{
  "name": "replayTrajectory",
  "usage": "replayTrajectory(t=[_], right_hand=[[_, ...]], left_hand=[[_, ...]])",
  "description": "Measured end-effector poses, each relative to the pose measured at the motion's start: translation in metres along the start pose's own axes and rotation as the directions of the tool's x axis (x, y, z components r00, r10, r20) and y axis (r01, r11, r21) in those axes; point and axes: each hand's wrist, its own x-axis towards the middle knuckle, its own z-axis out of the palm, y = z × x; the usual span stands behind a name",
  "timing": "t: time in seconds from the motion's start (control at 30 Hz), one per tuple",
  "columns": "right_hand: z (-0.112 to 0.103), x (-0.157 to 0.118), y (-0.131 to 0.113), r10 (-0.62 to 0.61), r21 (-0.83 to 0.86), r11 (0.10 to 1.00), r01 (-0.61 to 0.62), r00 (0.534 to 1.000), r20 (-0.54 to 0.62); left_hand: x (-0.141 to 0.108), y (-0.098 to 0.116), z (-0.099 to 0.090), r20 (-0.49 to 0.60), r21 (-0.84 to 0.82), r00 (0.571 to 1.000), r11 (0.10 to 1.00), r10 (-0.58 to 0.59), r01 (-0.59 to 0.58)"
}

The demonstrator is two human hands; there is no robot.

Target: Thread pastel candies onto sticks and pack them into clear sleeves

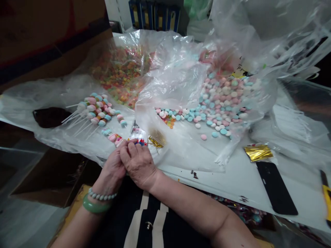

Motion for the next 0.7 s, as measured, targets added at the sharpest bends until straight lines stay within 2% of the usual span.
replayTrajectory(t=[0.03,0.07,0.1,0.13,0.17,0.23,0.3,0.33,0.37,0.4,0.43,0.47,0.53,0.57,0.6,0.63,0.7], right_hand=[[-0.001,0.004,0.000,0.013,-0.005,1.000,-0.013,1.000,0.019],[-0.001,0.008,0.001,0.059,0.059,0.996,-0.062,0.997,0.055],[0.000,0.011,0.003,0.149,0.210,0.963,-0.169,0.983,0.111],[0.001,0.014,0.006,0.250,0.402,0.861,-0.311,0.948,0.198],[0.002,0.017,0.009,0.323,0.569,0.693,-0.442,0.896,0.303],[0.003,0.020,0.015,0.348,0.738,0.243,-0.629,0.767,0.539],[0.003,0.020,0.020,0.236,0.676,-0.179,-0.714,0.636,0.734],[0.002,0.019,0.022,0.160,0.600,-0.333,-0.727,0.584,0.796],[0.000,0.018,0.023,0.101,0.527,-0.443,-0.725,0.544,0.833],[-0.003,0.017,0.024,0.095,0.511,-0.459,-0.727,0.532,0.842],[-0.006,0.017,0.024,0.151,0.560,-0.381,-0.735,0.549,0.822],[-0.009,0.016,0.024,0.244,0.629,-0.250,-0.736,0.581,0.776],[-0.015,0.016,0.025,0.434,0.731,0.023,-0.682,0.666,0.607],[-0.016,0.018,0.026,0.483,0.761,0.096,-0.642,0.699,0.528],[-0.017,0.020,0.026,0.495,0.788,0.105,-0.607,0.719,0.488],[-0.017,0.022,0.027,0.478,0.811,0.062,-0.581,0.731,0.487],[-0.015,0.028,0.029,0.413,0.825,-0.096,-0.557,0.732,0.542]], left_hand=[[0.001,-0.002,0.000,0.029,-0.009,1.000,1.000,-0.002,0.002],[0.001,-0.003,0.001,0.057,-0.020,0.998,1.000,-0.012,0.013],[0.000,-0.003,0.000,0.080,-0.032,0.997,0.999,-0.022,0.025],[-0.001,-0.003,-0.001,0.099,-0.039,0.995,0.999,-0.034,0.038],[-0.002,-0.002,-0.003,0.115,-0.036,0.992,0.998,-0.042,0.047],[-0.006,0.002,-0.009,0.155,0.014,0.987,0.999,-0.044,0.042],[-0.010,0.008,-0.017,0.223,0.132,0.974,0.991,-0.037,0.008],[-0.012,0.010,-0.021,0.255,0.204,0.966,0.979,-0.032,-0.021],[-0.013,0.013,-0.024,0.280,0.272,0.960,0.960,-0.015,-0.064],[-0.014,0.016,-0.027,0.294,0.332,0.956,0.936,0.013,-0.114],[-0.014,0.018,-0.029,0.296,0.380,0.954,0.909,0.055,-0.170],[-0.014,0.020,-0.030,0.288,0.421,0.952,0.879,0.106,-0.225],[-0.015,0.022,-0.031,0.266,0.498,0.942,0.807,0.207,-0.318],[-0.014,0.022,-0.030,0.266,0.534,0.935,0.771,0.236,-0.346],[-0.014,0.020,-0.029,0.281,0.567,0.932,0.744,0.230,-0.354],[-0.014,0.017,-0.027,0.301,0.593,0.934,0.729,0.195,-0.343],[-0.013,0.008,-0.021,0.306,0.623,0.947,0.730,0.101,-0.279]])
